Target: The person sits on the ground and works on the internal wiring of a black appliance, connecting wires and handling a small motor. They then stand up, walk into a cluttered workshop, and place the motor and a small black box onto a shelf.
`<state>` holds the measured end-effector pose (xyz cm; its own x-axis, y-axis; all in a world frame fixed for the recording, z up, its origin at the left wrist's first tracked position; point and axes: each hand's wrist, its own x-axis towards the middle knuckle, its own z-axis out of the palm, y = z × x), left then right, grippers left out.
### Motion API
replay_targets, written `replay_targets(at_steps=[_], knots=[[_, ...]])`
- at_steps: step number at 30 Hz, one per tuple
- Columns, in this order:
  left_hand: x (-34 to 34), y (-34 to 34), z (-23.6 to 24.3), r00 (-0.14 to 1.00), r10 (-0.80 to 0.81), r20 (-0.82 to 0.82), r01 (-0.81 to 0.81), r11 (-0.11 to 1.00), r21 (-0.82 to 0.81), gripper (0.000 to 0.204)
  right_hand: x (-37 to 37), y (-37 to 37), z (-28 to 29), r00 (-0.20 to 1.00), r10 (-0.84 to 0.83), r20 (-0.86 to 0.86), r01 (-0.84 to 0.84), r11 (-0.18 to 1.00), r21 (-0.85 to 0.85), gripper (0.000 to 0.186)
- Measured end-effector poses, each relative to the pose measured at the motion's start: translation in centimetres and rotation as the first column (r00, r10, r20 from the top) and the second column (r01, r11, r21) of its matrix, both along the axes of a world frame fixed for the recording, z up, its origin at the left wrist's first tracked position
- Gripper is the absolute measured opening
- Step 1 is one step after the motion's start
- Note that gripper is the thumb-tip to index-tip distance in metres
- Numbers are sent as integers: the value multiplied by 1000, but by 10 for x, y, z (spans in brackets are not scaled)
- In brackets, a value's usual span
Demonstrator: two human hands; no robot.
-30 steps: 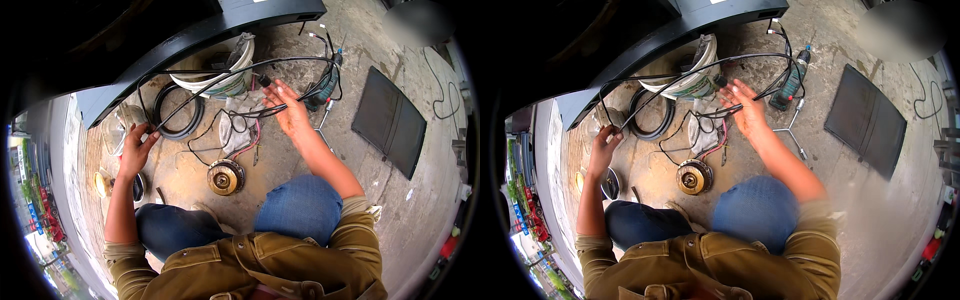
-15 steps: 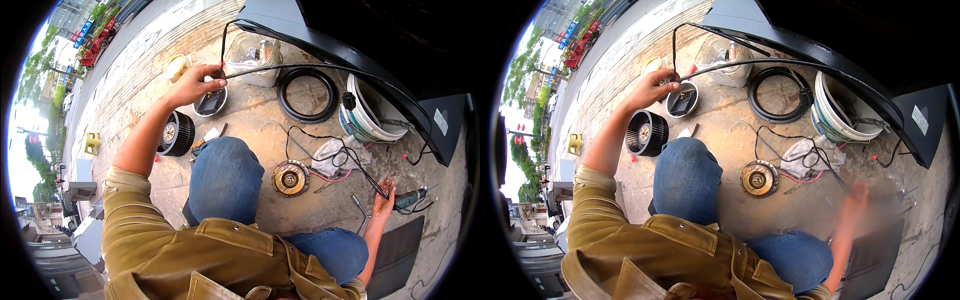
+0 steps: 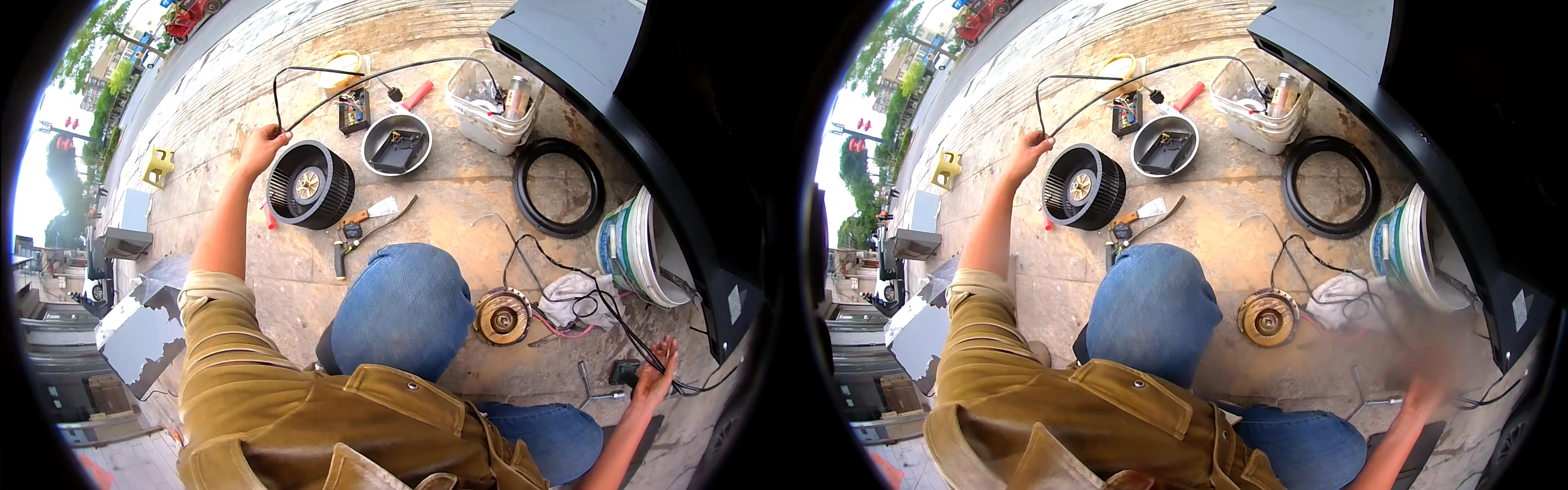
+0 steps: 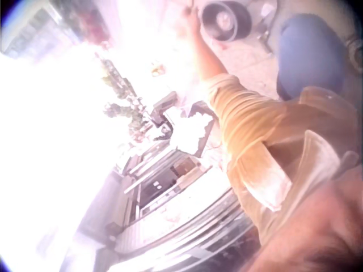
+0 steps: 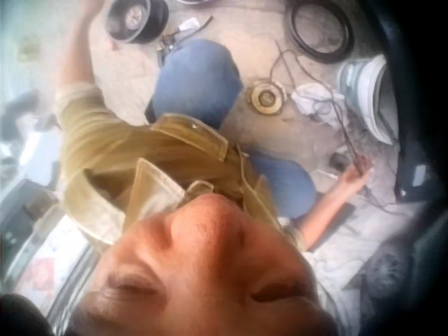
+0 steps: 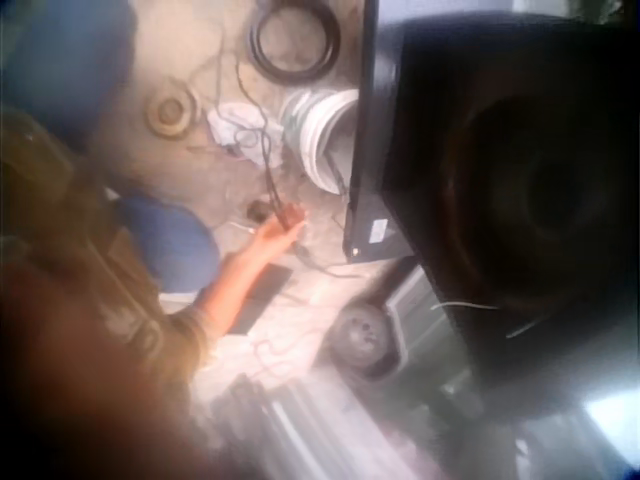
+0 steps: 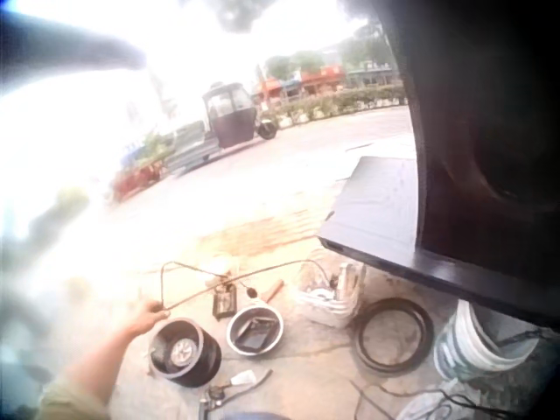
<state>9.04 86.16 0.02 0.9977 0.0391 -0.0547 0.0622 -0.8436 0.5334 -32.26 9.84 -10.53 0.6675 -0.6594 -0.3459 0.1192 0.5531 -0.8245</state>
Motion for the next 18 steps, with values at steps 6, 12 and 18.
replay_targets(at_steps=[6,12,18], knots=[[18,26,-20,964,266,19,-262,958,-118,31,31,24,42,984,176,-21,-177,981,-75,39],[45,104,-32,849,503,162,-490,864,-119,35,74,60,64,984,-71,-164,63,996,-55,38],[111,187,9,384,557,736,-830,558,11,67,84,50,44,999,46,3,-46,999,-17,38]])
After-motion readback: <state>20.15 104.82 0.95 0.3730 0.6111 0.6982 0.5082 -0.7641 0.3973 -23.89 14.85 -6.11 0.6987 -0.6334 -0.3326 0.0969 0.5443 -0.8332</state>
